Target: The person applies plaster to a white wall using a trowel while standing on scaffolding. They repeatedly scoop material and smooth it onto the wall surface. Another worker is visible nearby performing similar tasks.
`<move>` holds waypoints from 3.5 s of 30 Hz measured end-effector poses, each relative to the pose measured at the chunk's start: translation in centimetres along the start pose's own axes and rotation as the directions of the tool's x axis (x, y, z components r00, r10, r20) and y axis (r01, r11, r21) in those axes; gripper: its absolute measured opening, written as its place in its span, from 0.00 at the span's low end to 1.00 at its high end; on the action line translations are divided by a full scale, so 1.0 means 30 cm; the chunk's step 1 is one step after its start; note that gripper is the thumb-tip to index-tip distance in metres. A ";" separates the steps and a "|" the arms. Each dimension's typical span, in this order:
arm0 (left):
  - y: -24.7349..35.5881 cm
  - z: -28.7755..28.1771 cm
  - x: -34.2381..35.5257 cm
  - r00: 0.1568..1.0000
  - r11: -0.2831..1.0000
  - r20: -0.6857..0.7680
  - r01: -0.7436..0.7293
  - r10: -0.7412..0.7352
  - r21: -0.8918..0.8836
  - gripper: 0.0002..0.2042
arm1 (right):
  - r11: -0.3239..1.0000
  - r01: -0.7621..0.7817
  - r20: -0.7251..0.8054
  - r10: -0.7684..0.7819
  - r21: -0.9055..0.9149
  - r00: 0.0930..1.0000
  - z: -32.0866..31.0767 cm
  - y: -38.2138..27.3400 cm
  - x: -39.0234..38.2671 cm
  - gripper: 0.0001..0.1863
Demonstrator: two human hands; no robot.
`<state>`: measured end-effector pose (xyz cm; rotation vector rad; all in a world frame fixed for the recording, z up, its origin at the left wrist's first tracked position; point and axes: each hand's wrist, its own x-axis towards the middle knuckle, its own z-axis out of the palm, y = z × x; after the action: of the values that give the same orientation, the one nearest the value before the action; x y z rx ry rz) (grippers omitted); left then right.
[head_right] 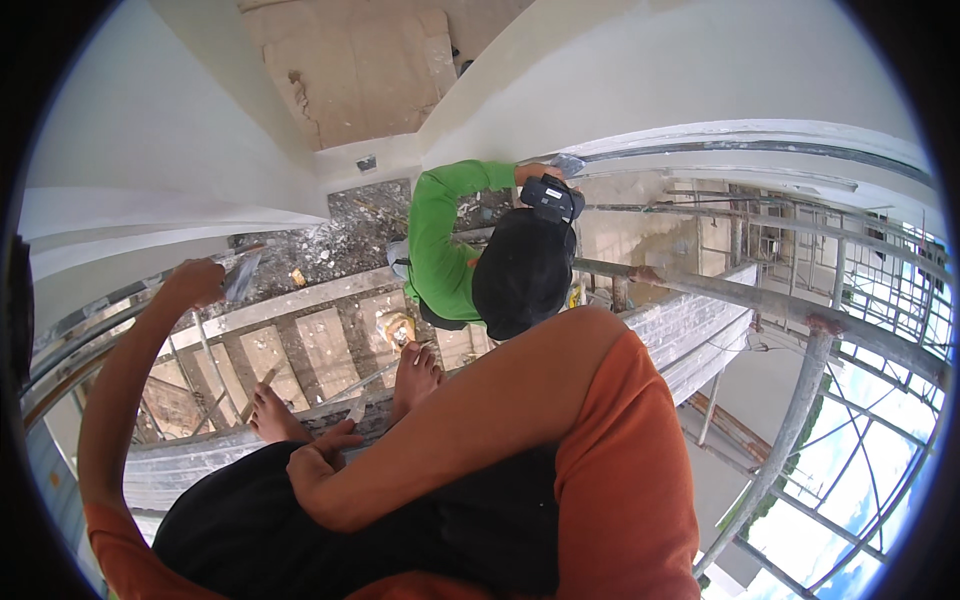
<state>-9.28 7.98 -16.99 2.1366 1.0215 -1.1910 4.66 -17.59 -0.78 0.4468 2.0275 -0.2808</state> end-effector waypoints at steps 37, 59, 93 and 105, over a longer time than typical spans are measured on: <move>0.048 -0.015 -0.071 0.990 0.996 0.142 0.012 -0.024 0.084 0.19 | 0.958 0.051 -0.280 0.031 0.282 0.960 -0.006 -0.096 0.303 0.11; -0.016 -0.072 -0.059 0.992 0.996 0.123 -0.017 0.006 0.087 0.17 | 0.958 0.246 -0.421 -0.163 0.150 0.893 -0.042 -0.137 0.418 0.09; -0.280 0.273 -0.106 0.994 0.997 0.086 0.068 -0.072 0.046 0.19 | 0.850 0.436 -0.589 -0.196 0.297 0.784 0.061 -0.098 0.375 0.07; -0.116 0.037 0.012 0.983 0.947 0.180 -0.083 0.027 0.309 0.16 | 0.833 0.106 -0.036 -0.103 0.544 0.994 -0.036 0.402 0.086 0.11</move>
<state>-12.48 9.42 -18.03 2.2294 0.7285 -1.5713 7.82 -5.76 -2.65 0.6863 1.9600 -0.9437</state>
